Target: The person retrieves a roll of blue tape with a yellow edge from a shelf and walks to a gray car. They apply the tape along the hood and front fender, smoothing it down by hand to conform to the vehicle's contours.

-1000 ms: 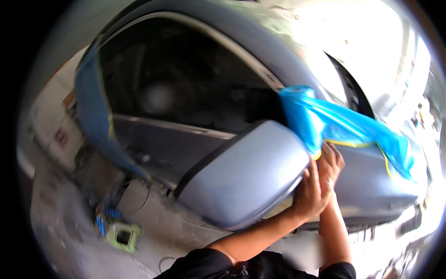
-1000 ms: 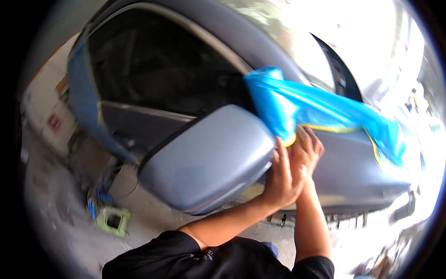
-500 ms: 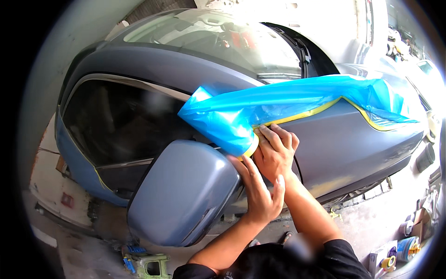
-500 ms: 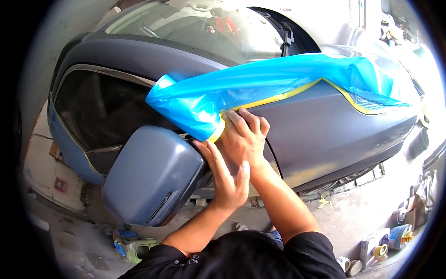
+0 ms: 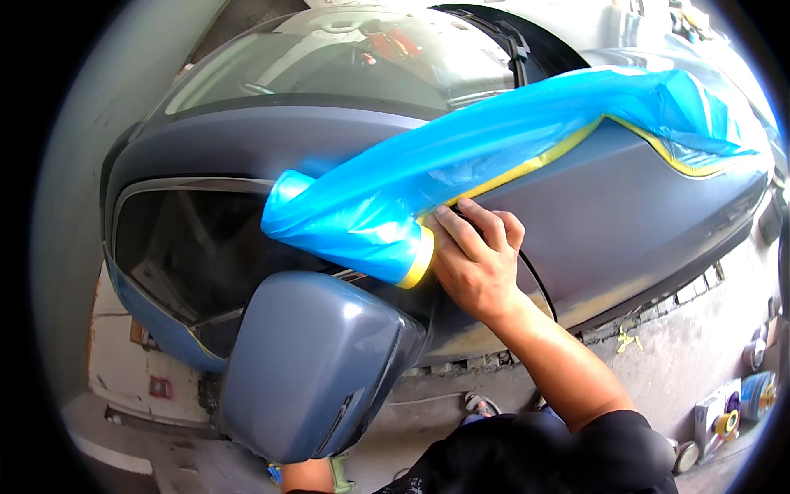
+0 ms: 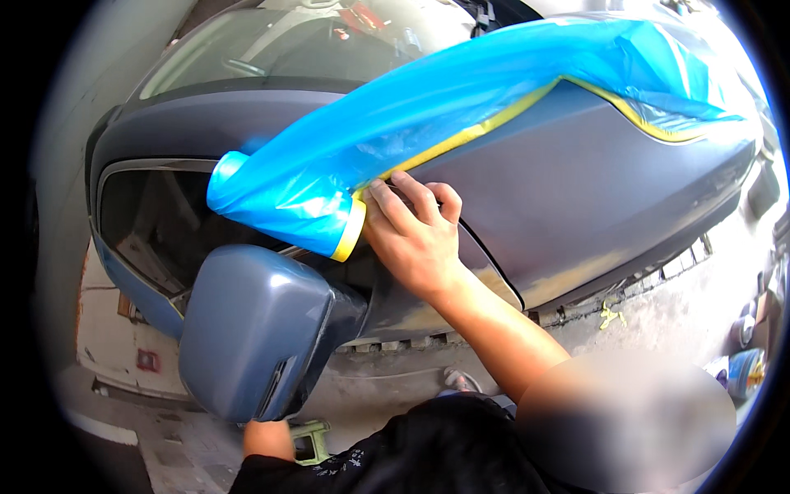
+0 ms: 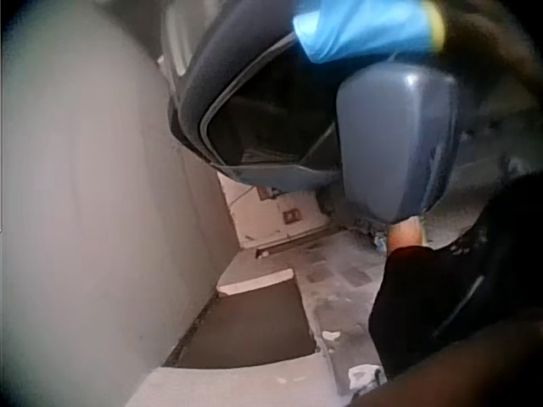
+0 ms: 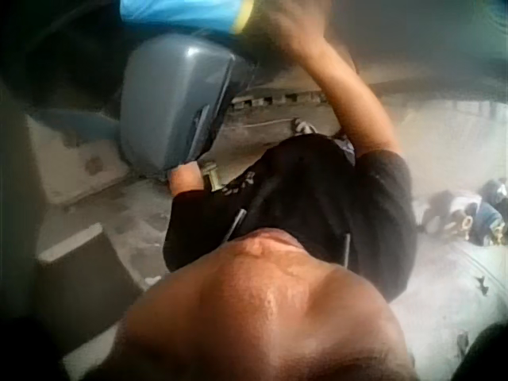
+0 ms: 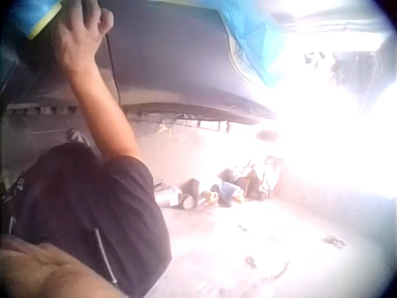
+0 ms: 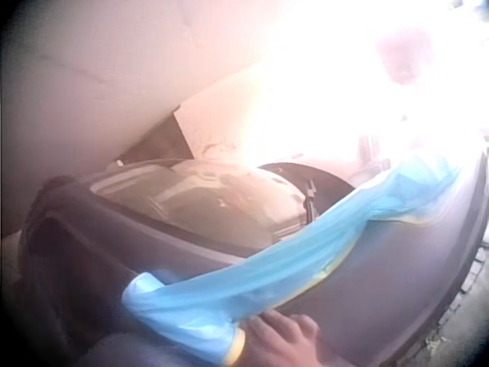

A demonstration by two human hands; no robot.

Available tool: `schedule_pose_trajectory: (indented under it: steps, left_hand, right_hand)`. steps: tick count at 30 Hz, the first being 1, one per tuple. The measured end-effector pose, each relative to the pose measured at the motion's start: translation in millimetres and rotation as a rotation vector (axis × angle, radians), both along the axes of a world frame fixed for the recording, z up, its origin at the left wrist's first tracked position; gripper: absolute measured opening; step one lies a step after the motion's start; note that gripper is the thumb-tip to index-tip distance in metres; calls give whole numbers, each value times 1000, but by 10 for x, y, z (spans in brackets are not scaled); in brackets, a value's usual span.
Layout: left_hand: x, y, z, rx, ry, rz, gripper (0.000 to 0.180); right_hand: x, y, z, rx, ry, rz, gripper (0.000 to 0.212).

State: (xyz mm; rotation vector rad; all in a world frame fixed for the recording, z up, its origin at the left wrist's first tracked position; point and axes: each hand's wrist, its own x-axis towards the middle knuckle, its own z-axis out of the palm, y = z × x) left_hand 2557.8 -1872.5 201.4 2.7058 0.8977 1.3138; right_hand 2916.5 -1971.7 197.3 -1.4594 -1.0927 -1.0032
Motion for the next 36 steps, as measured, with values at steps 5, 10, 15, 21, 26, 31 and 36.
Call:
schedule_pose_trajectory:
  steps: [5, 10, 15, 21, 26, 31, 36]
  left_hand:
    - [711, 798, 793, 837, 52, -235, 28]
    - [1162, 1407, 1019, 1306, 212, -424, 29]
    - [1590, 1486, 568, 1285, -47, -307, 45]
    - [1892, 936, 430, 807, -65, -397, 93]
    - [1970, 616, 465, 605, -24, -473, 134]
    - [2506, 385, 400, 605, -414, -452, 123]
    - [2628, 370, 480, 791, -463, -290, 89]
  right_hand:
    - [-35, 50, -50, 28, -16, -63, 30]
    - [-5, 43, -78, 29, -37, -74, 32]
    - [-82, 20, -88, -3, -46, -112, 38]
    - [-77, -86, -62, -119, -81, -150, 32]
    - [-72, -108, -77, -170, -102, -152, 33]
    - [-139, -87, -83, -217, -135, -149, 38]
    - [-60, -143, -71, -247, -146, -176, 42]
